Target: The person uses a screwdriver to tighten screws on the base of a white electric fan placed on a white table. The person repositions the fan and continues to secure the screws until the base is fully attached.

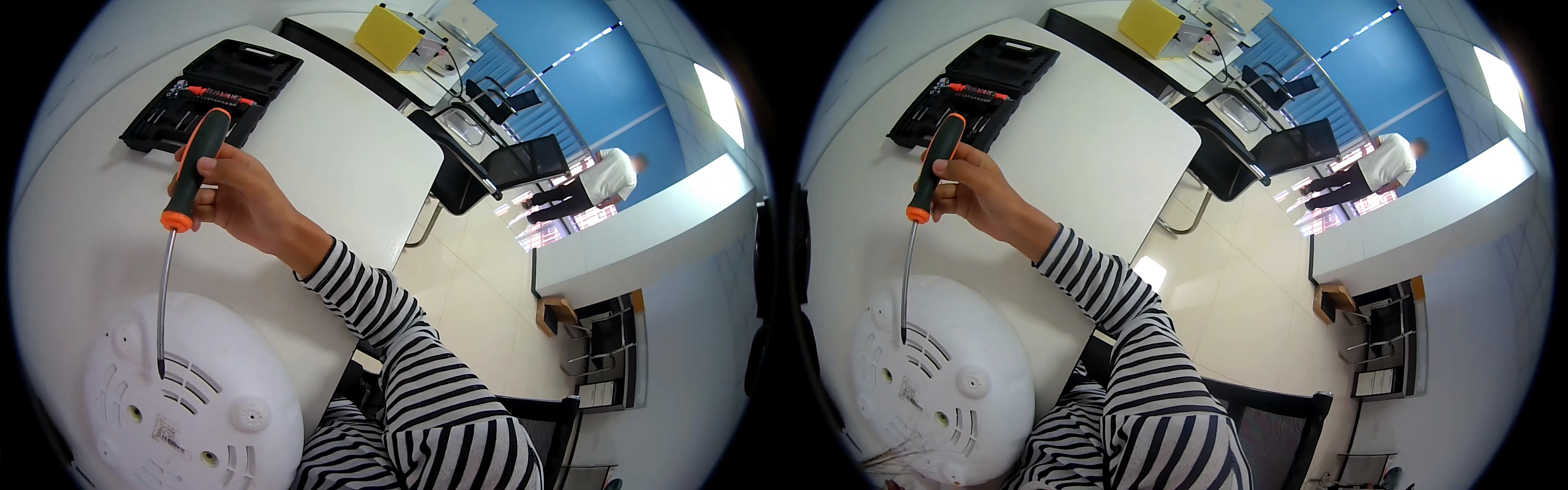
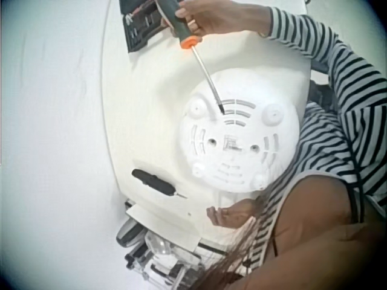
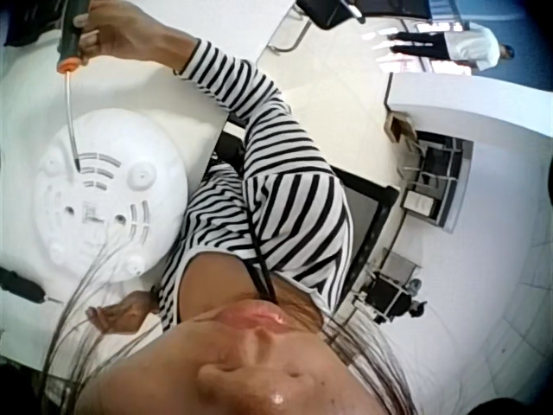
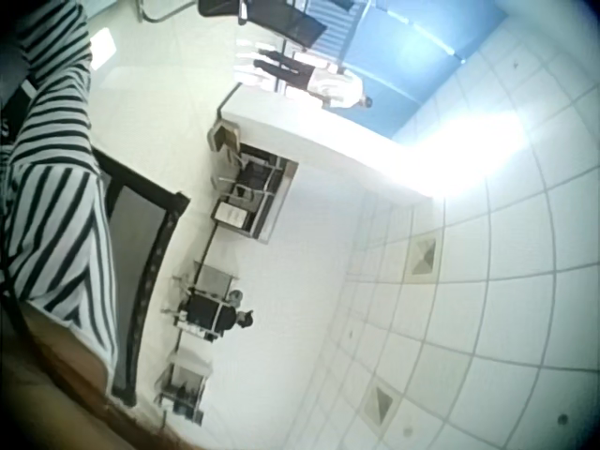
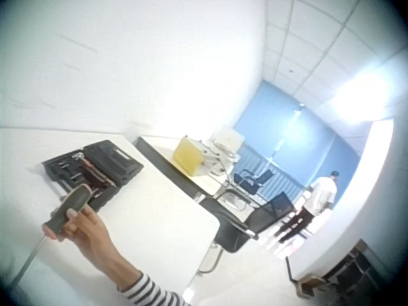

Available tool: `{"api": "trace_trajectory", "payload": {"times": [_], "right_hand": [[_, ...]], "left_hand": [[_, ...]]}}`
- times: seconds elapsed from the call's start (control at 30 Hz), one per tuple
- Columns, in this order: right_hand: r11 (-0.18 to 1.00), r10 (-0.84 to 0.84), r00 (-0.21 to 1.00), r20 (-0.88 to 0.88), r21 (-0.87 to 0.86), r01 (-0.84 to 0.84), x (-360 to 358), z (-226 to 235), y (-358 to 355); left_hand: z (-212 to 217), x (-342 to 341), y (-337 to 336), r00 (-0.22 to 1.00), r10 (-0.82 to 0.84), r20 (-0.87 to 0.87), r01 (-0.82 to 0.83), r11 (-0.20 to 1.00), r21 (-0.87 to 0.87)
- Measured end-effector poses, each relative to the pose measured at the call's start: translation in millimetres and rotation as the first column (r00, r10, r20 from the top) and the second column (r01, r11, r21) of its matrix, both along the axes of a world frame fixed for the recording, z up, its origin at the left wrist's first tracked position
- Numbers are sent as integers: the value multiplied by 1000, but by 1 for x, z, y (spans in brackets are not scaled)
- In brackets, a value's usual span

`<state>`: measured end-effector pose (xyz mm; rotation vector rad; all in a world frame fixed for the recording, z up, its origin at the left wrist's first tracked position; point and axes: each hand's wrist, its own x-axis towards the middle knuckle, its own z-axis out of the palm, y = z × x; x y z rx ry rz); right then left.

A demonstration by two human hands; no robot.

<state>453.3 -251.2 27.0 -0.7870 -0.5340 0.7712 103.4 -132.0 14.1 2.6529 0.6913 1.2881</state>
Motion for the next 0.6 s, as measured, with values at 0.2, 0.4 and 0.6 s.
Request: {"api": "trace_trajectory", "payload": {"times": [0.2,0.4,0.6], "right_hand": [[1000,21,999,31,-6,-21,0,0,-3],[999,39,999,15,26,-40,-1,0,-2],[999,23,1000,10,39,-24,-2,2,-5]], "left_hand": [[2,0,-1,1000,1,-17,-1,1000,-4],[2,1,-3,1000,-9,-27,8,1000,-9],[3,5,-7,999,10,-52,-8,999,39]]}}
